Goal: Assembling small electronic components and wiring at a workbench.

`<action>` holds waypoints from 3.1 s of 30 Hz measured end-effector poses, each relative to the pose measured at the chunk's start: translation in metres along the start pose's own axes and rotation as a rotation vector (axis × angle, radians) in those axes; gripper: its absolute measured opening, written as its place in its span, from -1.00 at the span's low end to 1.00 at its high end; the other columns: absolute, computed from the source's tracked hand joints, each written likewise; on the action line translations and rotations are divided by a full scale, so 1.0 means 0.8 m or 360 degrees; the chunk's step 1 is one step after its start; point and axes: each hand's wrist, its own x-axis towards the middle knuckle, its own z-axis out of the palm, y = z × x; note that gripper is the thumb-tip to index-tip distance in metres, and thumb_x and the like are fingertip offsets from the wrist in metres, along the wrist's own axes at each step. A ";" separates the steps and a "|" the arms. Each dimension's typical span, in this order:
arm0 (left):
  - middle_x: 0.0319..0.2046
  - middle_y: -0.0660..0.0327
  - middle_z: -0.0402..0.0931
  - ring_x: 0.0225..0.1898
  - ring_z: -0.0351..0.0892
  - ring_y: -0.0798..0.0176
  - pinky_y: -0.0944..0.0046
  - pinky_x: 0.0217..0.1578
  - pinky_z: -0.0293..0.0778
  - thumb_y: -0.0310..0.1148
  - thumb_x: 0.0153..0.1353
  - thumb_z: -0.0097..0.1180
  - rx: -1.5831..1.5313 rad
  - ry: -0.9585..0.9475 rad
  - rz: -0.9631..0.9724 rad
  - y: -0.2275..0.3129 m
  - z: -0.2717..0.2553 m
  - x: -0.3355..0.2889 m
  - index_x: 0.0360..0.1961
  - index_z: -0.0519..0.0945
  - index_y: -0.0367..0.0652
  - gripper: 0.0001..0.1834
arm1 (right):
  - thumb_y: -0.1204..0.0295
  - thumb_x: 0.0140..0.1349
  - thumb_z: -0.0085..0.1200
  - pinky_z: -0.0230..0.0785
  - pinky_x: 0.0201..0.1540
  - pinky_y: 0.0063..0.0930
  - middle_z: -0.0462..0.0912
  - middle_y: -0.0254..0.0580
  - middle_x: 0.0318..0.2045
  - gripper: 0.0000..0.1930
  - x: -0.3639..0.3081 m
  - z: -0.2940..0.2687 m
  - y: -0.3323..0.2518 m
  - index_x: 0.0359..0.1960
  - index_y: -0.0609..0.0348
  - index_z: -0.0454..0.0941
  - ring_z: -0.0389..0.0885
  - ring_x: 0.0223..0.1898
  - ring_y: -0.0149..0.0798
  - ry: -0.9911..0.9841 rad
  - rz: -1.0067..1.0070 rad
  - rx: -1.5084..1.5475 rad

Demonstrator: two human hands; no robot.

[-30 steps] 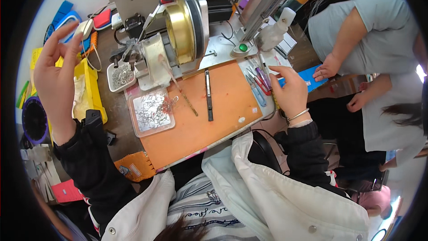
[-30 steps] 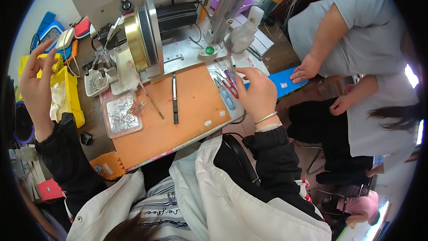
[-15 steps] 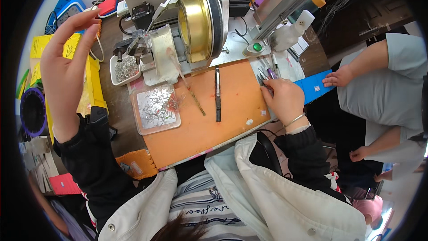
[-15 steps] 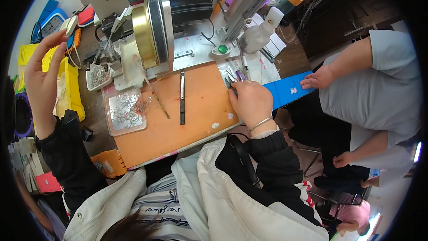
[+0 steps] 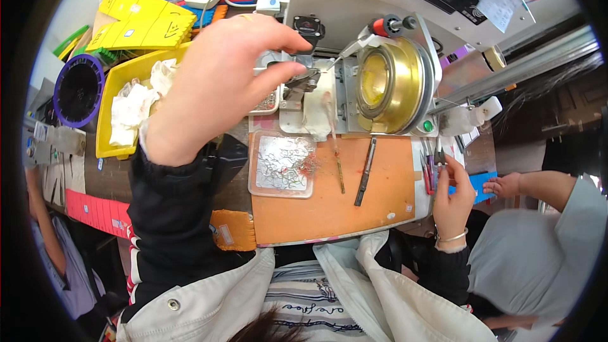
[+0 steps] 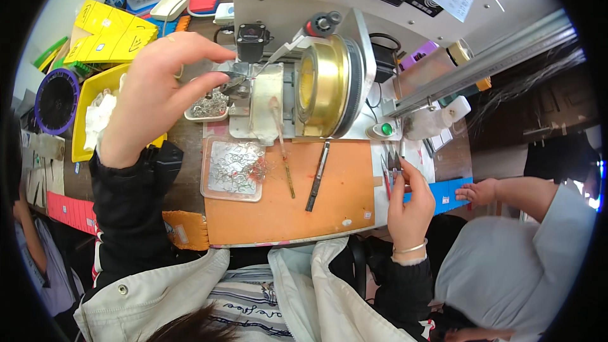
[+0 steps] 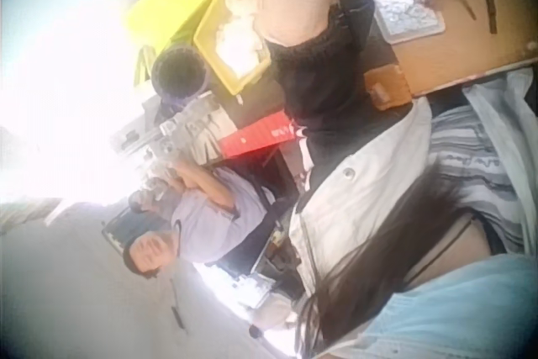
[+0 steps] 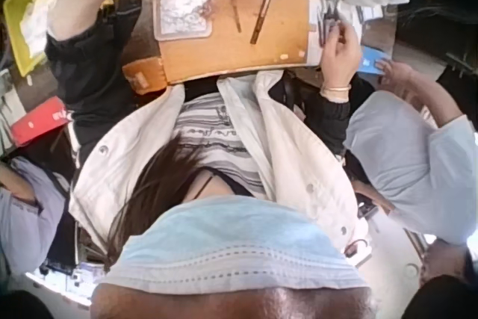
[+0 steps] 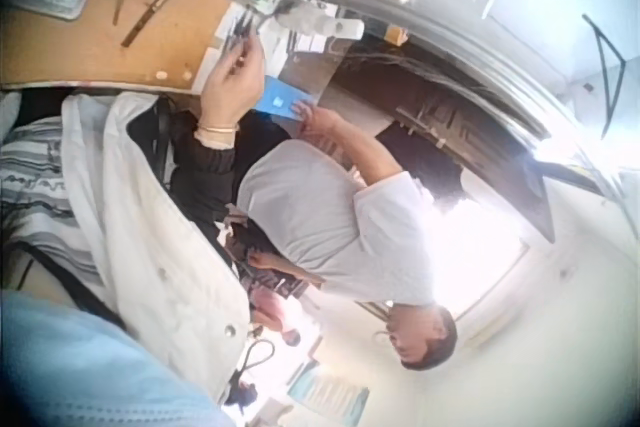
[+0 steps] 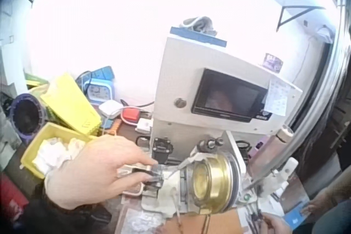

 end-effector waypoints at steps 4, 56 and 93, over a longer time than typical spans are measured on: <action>-0.33 0.17 0.62 -0.15 0.57 0.04 0.13 -0.12 0.47 -0.45 0.03 0.34 0.0051 -0.0148 0.0079 -0.013 0.021 -0.001 -0.31 0.68 -0.20 -0.84 | 0.65 0.32 -0.09 0.37 -0.20 -0.55 0.58 -0.12 -0.27 -0.69 0.008 0.004 -0.082 0.05 0.35 0.56 0.52 -0.32 -0.34 -0.0305 0.0151 0.0739; -0.57 0.52 0.28 -0.63 0.07 0.67 0.54 -0.62 -0.06 -0.42 0.38 0.07 -0.1401 0.0324 -0.0509 0.010 -0.010 0.008 -0.25 0.48 -0.22 -0.91 | 0.06 0.55 -0.26 -0.10 -0.63 -0.67 0.25 -0.55 -0.64 -0.58 0.057 0.115 -0.175 -0.21 0.14 0.48 0.08 -0.67 -0.61 -0.1623 0.1075 0.2972; -0.48 0.32 0.48 -0.70 0.30 0.50 0.48 -0.71 0.14 -0.22 0.48 -0.05 -0.2072 -0.0172 -0.1656 0.053 0.057 -0.100 -0.10 0.53 -0.22 -0.73 | 0.35 0.42 0.06 0.35 -0.37 -0.66 0.60 -0.25 -0.22 -0.61 0.057 0.106 -0.185 0.18 0.30 0.39 0.49 -0.41 -0.55 -0.1164 0.0434 0.2269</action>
